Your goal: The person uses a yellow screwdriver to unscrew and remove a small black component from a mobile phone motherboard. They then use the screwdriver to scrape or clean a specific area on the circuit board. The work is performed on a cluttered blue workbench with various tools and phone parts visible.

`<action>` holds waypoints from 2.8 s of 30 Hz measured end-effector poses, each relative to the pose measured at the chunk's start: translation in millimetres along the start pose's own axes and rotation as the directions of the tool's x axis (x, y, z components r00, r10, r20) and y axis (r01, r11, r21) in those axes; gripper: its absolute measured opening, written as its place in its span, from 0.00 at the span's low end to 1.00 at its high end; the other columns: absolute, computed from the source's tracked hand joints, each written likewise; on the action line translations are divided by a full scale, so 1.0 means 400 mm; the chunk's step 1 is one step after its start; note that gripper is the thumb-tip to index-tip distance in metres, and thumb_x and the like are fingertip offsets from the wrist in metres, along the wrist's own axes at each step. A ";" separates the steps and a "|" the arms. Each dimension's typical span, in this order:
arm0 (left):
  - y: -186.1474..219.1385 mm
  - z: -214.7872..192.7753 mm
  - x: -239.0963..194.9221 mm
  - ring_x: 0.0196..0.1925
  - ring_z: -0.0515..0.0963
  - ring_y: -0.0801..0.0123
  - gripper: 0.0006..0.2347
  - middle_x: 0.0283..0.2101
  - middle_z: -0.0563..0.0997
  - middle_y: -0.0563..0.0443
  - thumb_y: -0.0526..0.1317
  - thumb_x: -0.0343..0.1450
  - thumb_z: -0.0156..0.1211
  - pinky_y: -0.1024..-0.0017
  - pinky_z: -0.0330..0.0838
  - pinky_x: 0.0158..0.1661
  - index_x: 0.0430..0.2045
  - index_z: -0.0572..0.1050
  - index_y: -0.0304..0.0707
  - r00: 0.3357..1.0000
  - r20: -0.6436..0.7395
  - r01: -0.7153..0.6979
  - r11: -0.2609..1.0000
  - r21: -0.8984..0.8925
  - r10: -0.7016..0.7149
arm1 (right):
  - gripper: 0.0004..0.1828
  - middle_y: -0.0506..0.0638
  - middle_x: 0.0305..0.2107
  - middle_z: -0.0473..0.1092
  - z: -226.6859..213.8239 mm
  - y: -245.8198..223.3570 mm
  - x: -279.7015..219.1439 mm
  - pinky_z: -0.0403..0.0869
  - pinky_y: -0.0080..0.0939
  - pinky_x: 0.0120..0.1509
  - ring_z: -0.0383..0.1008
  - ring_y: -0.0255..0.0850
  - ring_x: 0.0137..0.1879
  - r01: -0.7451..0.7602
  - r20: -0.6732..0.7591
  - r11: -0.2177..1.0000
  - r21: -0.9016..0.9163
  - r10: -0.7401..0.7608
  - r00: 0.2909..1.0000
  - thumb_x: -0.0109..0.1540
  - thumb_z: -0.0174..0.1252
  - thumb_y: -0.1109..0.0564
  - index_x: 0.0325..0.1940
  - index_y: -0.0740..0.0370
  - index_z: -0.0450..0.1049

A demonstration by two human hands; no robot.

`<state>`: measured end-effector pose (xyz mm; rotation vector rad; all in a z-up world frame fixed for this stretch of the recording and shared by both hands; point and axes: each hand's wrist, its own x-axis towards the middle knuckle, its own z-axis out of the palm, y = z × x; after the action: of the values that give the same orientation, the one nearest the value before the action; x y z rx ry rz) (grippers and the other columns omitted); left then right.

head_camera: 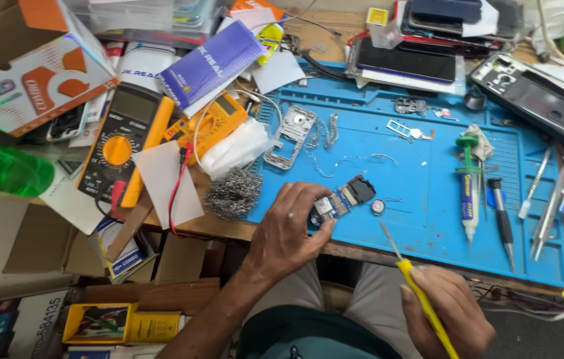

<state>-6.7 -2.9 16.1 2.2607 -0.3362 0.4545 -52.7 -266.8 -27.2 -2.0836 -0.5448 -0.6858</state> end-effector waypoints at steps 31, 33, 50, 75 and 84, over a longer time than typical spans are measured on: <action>-0.028 0.017 -0.002 0.45 0.77 0.60 0.17 0.43 0.76 0.45 0.36 0.67 0.68 0.62 0.77 0.44 0.47 0.72 0.32 0.999 0.043 0.002 1.000 -0.006 -0.002 | 0.14 0.53 0.40 0.78 0.065 0.023 0.023 0.79 0.39 0.52 0.81 0.43 0.50 -0.076 0.039 0.997 -0.002 0.076 0.996 0.56 0.67 0.67 0.46 0.61 0.79; -0.027 0.017 -0.002 0.45 0.77 0.59 0.17 0.43 0.76 0.44 0.36 0.66 0.68 0.61 0.77 0.45 0.47 0.73 0.32 0.999 0.037 -0.002 1.000 -0.004 0.002 | 0.14 0.53 0.39 0.78 0.068 0.024 0.024 0.79 0.41 0.54 0.81 0.42 0.50 -0.062 0.035 0.998 -0.001 0.062 0.997 0.56 0.67 0.67 0.46 0.61 0.79; -0.026 0.016 0.001 0.45 0.78 0.59 0.18 0.42 0.76 0.44 0.36 0.66 0.67 0.61 0.76 0.45 0.47 0.72 0.32 0.999 0.049 0.016 1.000 -0.024 -0.015 | 0.12 0.56 0.40 0.78 0.062 0.019 0.027 0.80 0.37 0.49 0.81 0.42 0.48 -0.115 0.002 0.991 0.069 0.116 0.993 0.60 0.65 0.68 0.47 0.64 0.78; 0.009 0.086 0.309 0.43 0.80 0.52 0.09 0.37 0.81 0.46 0.34 0.63 0.67 0.58 0.76 0.44 0.35 0.81 0.38 0.917 0.282 -0.316 0.946 0.077 0.283 | 0.12 0.54 0.38 0.78 0.008 0.029 0.215 0.75 0.36 0.45 0.78 0.38 0.40 -0.188 -0.103 0.975 -0.116 0.176 0.979 0.62 0.66 0.65 0.49 0.65 0.80; -0.059 0.182 0.352 0.41 0.82 0.52 0.03 0.34 0.81 0.43 0.33 0.65 0.65 0.58 0.77 0.42 0.28 0.81 0.35 0.896 0.410 -0.191 0.981 0.010 0.171 | 0.12 0.55 0.39 0.79 0.007 0.027 0.223 0.77 0.38 0.46 0.80 0.40 0.42 -0.133 -0.046 0.985 -0.111 0.129 0.991 0.61 0.66 0.64 0.49 0.64 0.80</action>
<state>144.8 -55.5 14.8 2.3746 -0.7623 0.0753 22.0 -258.8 22.4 -2.1862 -0.3503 -0.6924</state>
